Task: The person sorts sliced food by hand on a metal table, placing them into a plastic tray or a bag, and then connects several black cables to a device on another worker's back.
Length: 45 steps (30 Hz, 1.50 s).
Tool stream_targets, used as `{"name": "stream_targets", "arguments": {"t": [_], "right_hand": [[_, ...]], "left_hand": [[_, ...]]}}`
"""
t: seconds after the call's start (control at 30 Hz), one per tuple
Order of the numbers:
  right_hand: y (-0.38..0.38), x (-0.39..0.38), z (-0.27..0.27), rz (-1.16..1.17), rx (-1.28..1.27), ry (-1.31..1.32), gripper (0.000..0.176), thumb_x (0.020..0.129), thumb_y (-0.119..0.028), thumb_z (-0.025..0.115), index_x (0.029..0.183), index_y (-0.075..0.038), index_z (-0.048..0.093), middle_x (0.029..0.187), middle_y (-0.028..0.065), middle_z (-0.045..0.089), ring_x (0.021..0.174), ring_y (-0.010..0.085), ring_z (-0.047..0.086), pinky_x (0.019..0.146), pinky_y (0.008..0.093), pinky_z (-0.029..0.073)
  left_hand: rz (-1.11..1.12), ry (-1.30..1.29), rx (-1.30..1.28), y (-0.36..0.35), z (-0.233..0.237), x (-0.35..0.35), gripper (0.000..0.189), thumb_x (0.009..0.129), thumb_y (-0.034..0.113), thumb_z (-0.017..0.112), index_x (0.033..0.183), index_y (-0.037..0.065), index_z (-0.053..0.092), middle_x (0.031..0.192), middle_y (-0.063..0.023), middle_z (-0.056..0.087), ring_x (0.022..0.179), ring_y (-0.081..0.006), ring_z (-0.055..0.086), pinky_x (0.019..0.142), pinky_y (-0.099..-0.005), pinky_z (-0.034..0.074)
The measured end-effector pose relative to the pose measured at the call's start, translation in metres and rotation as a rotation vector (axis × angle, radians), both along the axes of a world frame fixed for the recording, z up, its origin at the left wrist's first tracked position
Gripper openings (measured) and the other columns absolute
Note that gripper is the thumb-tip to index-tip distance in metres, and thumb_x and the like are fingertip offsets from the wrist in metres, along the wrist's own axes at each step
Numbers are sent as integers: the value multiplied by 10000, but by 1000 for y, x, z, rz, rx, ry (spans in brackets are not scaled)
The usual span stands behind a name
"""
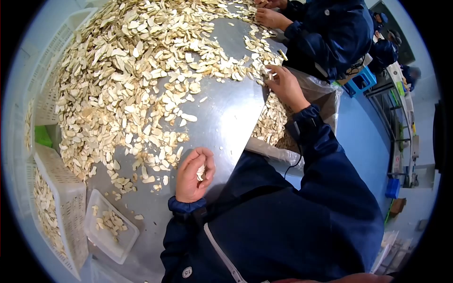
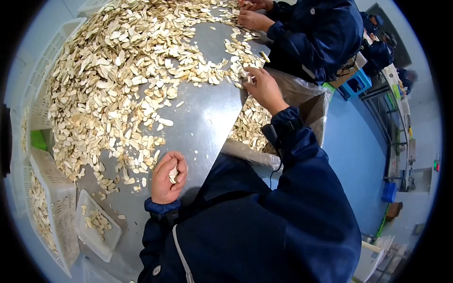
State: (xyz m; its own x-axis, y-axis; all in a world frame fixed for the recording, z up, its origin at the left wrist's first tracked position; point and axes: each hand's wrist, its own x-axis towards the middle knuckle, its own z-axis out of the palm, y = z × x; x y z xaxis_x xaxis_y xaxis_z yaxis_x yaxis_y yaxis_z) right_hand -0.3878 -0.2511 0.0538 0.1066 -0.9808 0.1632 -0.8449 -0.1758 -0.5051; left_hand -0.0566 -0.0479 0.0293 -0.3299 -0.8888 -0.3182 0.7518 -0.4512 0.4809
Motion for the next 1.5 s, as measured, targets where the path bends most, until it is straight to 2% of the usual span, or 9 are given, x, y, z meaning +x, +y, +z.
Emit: {"name": "stream_targets", "arguments": {"t": [0.07,0.2,0.4,0.77,1.0,1.1,1.2,1.33,1.5], "right_hand": [[8,-6,1,-47,111,-186,386,912,-157,728,1283,-65,673,1048,133,706,937,293,685,850,399,547],[7,-25,-8,-21,-50,20,387,911,-101,708,1295,-64,668,974,110,703,907,255,692,842,347,546],[-18,17,-2,78,-342,275,236,934,-297,686,1085,-134,764,1028,104,730,1031,344,656,889,449,527],[-39,20,-18,12,-337,405,205,967,-258,599,999,-109,736,988,101,750,973,332,679,861,459,526],[-44,12,-24,19,108,-482,320,992,-340,643,1102,-45,703,975,191,745,889,398,717,823,444,557],[-17,20,9,-4,100,-26,315,976,-347,672,1149,-88,714,1043,158,750,952,382,712,869,437,556],[-12,24,7,160,-250,177,311,963,-351,691,1170,-121,719,1159,144,728,1071,372,686,936,436,543],[-23,46,-11,317,-415,272,397,961,-352,686,1309,-162,671,1353,147,637,1195,362,634,1002,460,513],[-13,38,-5,326,-229,242,314,969,-298,647,1239,-147,699,1265,140,681,1135,359,653,960,452,523]], "left_hand": [[0,1,4,1,-1,0,184,1073,123,464,1141,4,586,876,-68,584,611,-86,485,424,-191,300],[-8,8,2,0,1,-1,181,1074,123,464,1139,6,586,876,-66,586,612,-88,486,426,-190,303],[3,-24,3,1,2,-2,186,1075,125,467,1137,4,593,872,-65,588,606,-86,484,428,-190,304],[-13,-53,-10,1,1,-1,169,1065,130,482,1130,6,575,877,-73,584,601,-92,484,414,-199,313],[-18,-50,-19,1,1,-1,171,1064,133,487,1131,5,577,877,-68,583,616,-90,489,417,-197,313],[-16,-50,-14,0,0,-1,169,1064,132,486,1131,6,576,880,-68,584,619,-90,491,418,-197,314],[-12,-50,-8,1,1,-2,168,1063,132,486,1130,7,576,883,-68,584,622,-91,496,418,-197,316],[-9,-43,-6,1,2,-2,168,1064,132,485,1129,7,578,885,-69,585,627,-92,502,418,-197,317],[0,-80,-24,2,1,-1,171,1064,127,480,1128,3,579,891,-75,587,624,-90,498,417,-199,315]]}}
